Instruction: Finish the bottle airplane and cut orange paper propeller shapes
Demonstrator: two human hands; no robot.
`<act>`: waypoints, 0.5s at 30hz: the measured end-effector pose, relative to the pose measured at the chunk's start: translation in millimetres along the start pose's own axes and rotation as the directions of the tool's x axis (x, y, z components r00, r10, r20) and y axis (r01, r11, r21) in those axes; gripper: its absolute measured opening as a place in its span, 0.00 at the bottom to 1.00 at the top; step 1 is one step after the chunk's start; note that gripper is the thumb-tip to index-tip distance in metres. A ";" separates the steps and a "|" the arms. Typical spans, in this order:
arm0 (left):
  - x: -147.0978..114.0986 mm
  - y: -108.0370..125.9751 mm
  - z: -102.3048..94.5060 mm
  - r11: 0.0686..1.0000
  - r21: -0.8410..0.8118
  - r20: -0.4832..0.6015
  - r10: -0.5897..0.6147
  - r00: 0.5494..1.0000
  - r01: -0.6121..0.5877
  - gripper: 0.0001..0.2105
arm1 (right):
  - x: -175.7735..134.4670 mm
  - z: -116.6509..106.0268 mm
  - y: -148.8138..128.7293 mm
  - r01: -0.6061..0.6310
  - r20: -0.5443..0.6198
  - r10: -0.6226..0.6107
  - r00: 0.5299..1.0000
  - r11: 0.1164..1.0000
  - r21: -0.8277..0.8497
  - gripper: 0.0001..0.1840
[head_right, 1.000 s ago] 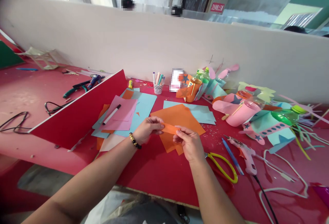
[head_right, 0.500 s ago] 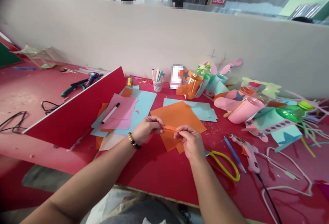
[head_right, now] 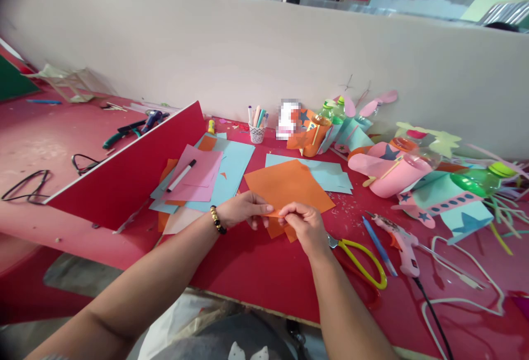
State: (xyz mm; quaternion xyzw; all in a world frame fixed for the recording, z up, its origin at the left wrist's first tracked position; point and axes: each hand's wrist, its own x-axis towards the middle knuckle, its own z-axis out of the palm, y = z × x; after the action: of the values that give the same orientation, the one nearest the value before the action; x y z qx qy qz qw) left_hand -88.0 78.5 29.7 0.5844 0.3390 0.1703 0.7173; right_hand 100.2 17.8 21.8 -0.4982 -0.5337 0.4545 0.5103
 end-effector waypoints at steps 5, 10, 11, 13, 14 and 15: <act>-0.2 -0.8 -0.2 0.999 -0.042 0.011 -0.023 1.000 0.024 0.22 | 2.4 0.8 0.3 -0.027 -0.007 0.027 1.000 0.997 0.068 0.06; 0.9 -3.1 -1.5 0.997 -0.074 0.025 -0.025 0.999 0.027 0.21 | 3.1 1.8 2.6 -0.048 0.001 0.049 0.999 0.993 0.110 0.05; 1.1 -3.5 -1.7 0.996 -0.079 0.027 -0.028 0.999 0.030 0.21 | 3.1 1.7 3.2 -0.053 0.004 0.053 0.999 0.992 0.115 0.05; 1.3 -3.8 -2.0 0.996 -0.081 0.025 -0.040 0.999 0.042 0.21 | 3.2 1.2 4.7 -0.065 0.008 0.064 0.998 0.990 0.126 0.05; 1.4 -3.8 -2.1 0.996 -0.081 0.021 -0.046 0.999 0.047 0.21 | 3.3 0.8 5.4 -0.068 0.010 0.068 0.998 0.989 0.132 0.05; 1.5 -3.6 -2.1 0.995 -0.080 0.015 -0.049 0.999 0.050 0.21 | 3.4 0.2 6.1 -0.070 0.013 0.069 0.998 0.988 0.139 0.05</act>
State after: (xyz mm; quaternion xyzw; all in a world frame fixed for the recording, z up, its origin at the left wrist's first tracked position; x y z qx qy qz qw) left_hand -88.9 80.0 25.6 0.5475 0.3415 0.1621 0.7466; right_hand 100.4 21.7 16.0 -0.4776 -0.4851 0.5103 0.5255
